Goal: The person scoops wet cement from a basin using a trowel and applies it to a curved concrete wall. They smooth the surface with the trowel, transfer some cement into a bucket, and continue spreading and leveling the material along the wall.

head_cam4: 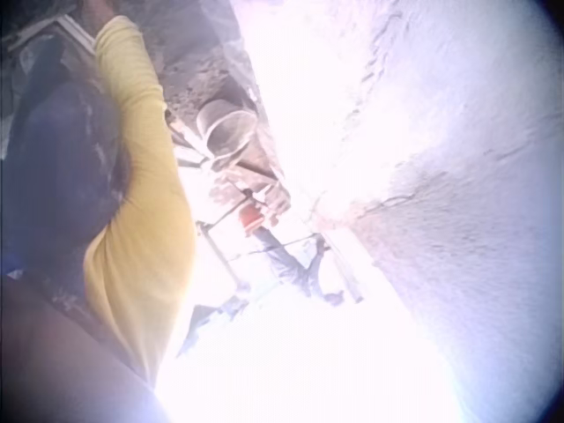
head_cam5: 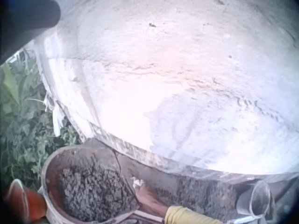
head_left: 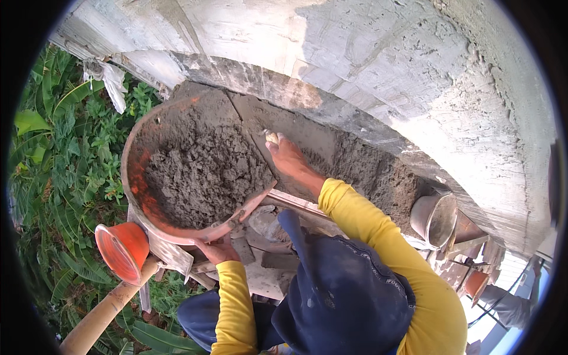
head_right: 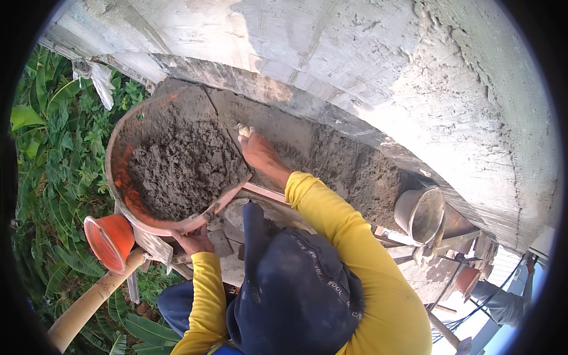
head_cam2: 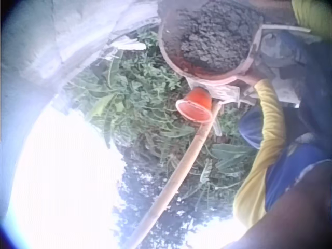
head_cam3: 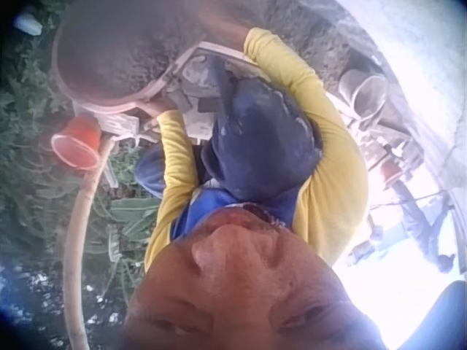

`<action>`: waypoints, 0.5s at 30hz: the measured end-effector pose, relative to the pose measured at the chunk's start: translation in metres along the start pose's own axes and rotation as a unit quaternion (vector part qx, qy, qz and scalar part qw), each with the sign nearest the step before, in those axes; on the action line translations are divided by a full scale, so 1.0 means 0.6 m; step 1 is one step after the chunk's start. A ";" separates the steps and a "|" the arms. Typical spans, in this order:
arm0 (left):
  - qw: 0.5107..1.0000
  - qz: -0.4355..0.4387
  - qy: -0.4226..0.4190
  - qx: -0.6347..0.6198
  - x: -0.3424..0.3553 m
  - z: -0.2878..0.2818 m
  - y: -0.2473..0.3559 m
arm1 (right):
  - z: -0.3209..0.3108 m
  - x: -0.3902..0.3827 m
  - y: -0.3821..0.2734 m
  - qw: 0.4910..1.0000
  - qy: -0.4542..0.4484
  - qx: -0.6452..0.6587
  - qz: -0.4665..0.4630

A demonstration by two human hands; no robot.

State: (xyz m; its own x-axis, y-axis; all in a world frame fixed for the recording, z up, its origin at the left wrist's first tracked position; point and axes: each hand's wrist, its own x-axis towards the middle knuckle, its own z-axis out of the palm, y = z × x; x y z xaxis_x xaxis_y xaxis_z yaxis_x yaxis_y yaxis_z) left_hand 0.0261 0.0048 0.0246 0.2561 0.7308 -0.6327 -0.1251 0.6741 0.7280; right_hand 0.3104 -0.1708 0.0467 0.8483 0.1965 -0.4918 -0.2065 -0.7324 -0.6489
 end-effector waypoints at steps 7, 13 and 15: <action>1.000 0.010 0.001 -0.007 -0.004 0.007 0.000 | -0.025 -0.247 0.178 0.985 0.061 0.120 0.105; 1.000 -0.006 0.004 0.000 -0.004 0.010 0.001 | -0.025 -0.202 0.130 0.999 -0.030 0.012 0.018; 1.000 -0.016 0.009 0.004 0.000 0.004 0.003 | -0.016 -0.215 0.179 0.999 0.045 -0.004 0.025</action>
State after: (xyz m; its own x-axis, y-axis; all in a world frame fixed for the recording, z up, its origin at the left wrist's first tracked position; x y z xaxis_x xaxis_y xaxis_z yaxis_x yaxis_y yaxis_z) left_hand 0.0282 0.0060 0.0264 0.2416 0.7113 -0.6601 -0.1103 0.6959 0.7096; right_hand 0.1835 -0.2810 0.0456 0.8775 0.1007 -0.4688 -0.2460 -0.7447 -0.6204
